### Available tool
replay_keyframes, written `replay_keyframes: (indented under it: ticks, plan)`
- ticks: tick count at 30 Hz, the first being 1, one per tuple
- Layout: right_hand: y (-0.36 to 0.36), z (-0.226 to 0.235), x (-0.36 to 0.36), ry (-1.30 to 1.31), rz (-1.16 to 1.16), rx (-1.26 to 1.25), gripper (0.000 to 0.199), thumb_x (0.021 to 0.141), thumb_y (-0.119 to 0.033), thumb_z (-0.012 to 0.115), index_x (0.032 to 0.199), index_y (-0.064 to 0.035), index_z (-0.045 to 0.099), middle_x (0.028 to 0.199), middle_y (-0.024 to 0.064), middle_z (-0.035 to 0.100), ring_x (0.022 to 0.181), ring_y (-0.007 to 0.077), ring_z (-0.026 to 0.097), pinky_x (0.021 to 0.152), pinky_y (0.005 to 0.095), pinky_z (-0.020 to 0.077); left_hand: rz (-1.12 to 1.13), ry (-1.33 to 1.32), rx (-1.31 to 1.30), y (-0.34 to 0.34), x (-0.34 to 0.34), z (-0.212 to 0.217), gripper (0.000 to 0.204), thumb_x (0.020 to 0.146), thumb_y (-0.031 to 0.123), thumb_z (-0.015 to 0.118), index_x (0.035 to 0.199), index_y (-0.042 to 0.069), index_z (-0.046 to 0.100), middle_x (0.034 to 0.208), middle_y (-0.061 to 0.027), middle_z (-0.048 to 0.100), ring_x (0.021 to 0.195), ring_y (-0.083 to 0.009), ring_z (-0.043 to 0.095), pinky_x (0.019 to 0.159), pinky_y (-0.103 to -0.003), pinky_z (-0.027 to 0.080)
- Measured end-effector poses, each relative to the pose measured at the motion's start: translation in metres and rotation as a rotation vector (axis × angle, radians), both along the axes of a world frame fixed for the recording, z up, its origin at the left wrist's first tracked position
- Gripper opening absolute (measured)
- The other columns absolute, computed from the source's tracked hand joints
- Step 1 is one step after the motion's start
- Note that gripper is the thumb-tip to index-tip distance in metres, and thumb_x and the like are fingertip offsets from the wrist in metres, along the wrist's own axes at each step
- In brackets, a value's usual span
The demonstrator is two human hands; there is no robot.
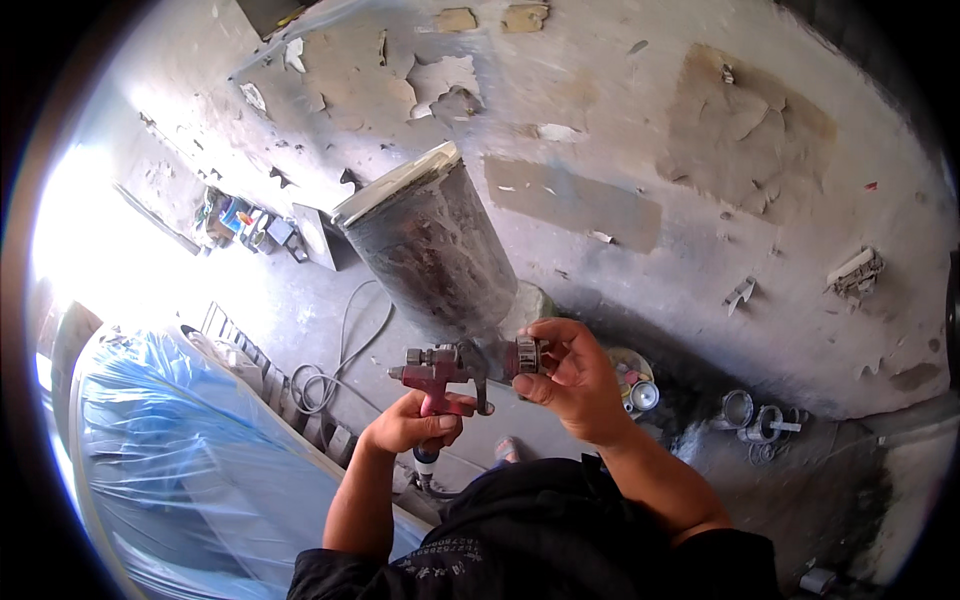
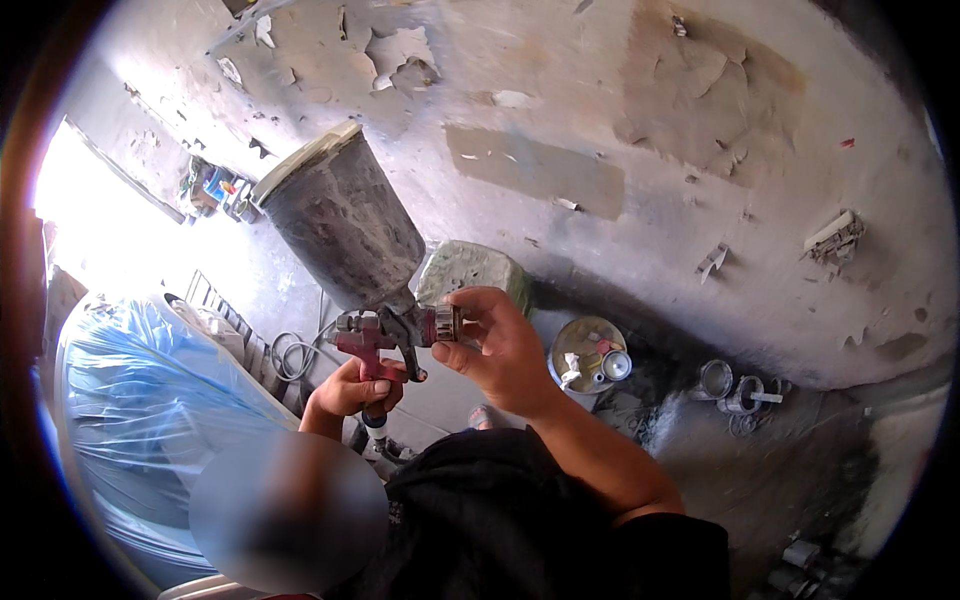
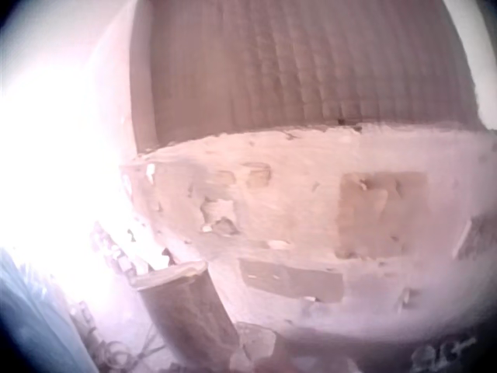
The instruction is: The person assembles a spray gun by attaching the paint cup, cleaning the nozzle area with a cloth, and securing the nozzle cap. They then use a wrench to tighten the cup and inspect the assembled tool before moving toward a car.
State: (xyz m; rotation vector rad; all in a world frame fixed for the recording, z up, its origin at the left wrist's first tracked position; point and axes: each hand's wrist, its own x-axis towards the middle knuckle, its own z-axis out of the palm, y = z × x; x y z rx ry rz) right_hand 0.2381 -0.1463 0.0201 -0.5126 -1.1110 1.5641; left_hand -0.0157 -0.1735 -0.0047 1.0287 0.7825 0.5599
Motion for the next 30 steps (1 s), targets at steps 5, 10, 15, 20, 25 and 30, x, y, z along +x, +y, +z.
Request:
replay_keyframes:
  ticks: [5, 10, 15, 20, 25, 30]
  plan:
    - [-0.002, -0.004, -0.006, -0.045, -0.018, 0.097, 0.045, 0.077, 0.000, 0.071, 0.115, -0.0045, 0.048, 0.110, 0.0041, 0.051, 0.099, 0.0135, 0.054, 0.085, 0.0302, 0.0458, -0.028, -0.041, 0.042, 0.000, -0.004, -0.007, 0.048, 0.085, 0.028, 0.060, 0.120, -0.004, 0.052, 0.064, -0.0041, 0.052, 0.048, -0.0079, 0.041, 0.045, -0.022, 0.031]
    - [-0.003, -0.002, 0.005, -0.348, -0.151, 0.395, 0.045, 0.075, -0.003, 0.074, 0.113, -0.0009, 0.050, 0.114, 0.0093, 0.050, 0.104, 0.0158, 0.052, 0.088, 0.0291, 0.0452, -0.039, -0.060, -0.021, -0.004, -0.002, -0.011, 0.039, 0.088, 0.022, 0.058, 0.121, 0.001, 0.053, 0.065, -0.0054, 0.053, 0.048, -0.0087, 0.042, 0.045, -0.023, 0.032]
    - [-0.001, 0.004, 0.012, -0.488, -0.234, 0.537, 0.034, 0.078, -0.012, 0.074, 0.105, -0.0008, 0.058, 0.095, 0.0125, 0.061, 0.075, 0.0191, 0.063, 0.067, 0.0278, 0.0510, -0.071, -0.032, -0.012, -0.010, -0.001, -0.017, 0.035, 0.090, 0.018, 0.056, 0.123, 0.005, 0.053, 0.067, -0.0053, 0.052, 0.049, -0.0083, 0.042, 0.045, -0.023, 0.032]
    - [-0.009, 0.008, 0.013, -0.506, -0.177, 0.316, 0.030, 0.088, -0.027, 0.062, 0.100, -0.0009, 0.054, 0.075, 0.0075, 0.060, 0.060, 0.0142, 0.060, 0.054, 0.0255, 0.0463, -0.066, -0.001, 0.012, -0.015, 0.002, -0.016, 0.038, 0.091, 0.016, 0.057, 0.124, 0.000, 0.051, 0.069, -0.0015, 0.052, 0.051, -0.0062, 0.043, 0.046, -0.022, 0.033]
    - [-0.009, 0.007, 0.012, -0.629, -0.104, 0.076, 0.034, 0.094, -0.036, 0.050, 0.100, -0.0024, 0.051, 0.065, 0.0021, 0.055, 0.052, 0.0101, 0.055, 0.048, 0.0258, 0.0421, -0.033, 0.114, 0.027, -0.020, 0.010, -0.012, 0.039, 0.089, 0.017, 0.059, 0.124, 0.001, 0.052, 0.066, 0.0002, 0.051, 0.051, -0.0056, 0.042, 0.046, -0.021, 0.032]
    - [-0.020, 0.002, 0.004, -0.223, -0.019, 0.002, 0.037, 0.096, -0.039, 0.046, 0.096, -0.0027, 0.050, 0.058, 0.0010, 0.050, 0.048, 0.0085, 0.049, 0.047, 0.0257, 0.0410, -0.034, 0.052, 0.004, -0.020, 0.009, -0.016, 0.039, 0.088, 0.019, 0.061, 0.122, 0.001, 0.053, 0.064, 0.0002, 0.050, 0.052, -0.0059, 0.041, 0.046, -0.021, 0.031]
